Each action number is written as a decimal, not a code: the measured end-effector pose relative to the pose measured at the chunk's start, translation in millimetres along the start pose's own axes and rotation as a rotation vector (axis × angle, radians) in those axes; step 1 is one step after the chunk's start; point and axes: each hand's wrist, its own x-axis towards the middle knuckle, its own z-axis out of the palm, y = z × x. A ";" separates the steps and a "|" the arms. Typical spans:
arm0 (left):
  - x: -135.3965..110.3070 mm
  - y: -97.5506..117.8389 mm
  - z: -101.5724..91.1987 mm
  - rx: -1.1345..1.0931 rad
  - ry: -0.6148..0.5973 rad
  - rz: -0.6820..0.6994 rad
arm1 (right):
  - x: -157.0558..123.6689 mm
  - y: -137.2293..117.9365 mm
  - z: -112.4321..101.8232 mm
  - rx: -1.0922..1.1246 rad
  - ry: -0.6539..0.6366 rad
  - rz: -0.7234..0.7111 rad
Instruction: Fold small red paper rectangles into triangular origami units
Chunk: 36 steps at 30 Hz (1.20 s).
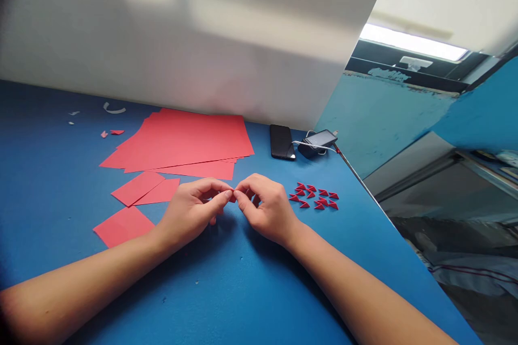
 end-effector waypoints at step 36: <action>-1.5 -2.6 -2.3 0.286 0.067 0.381 | -3.2 7.7 -0.7 -0.140 0.017 -0.292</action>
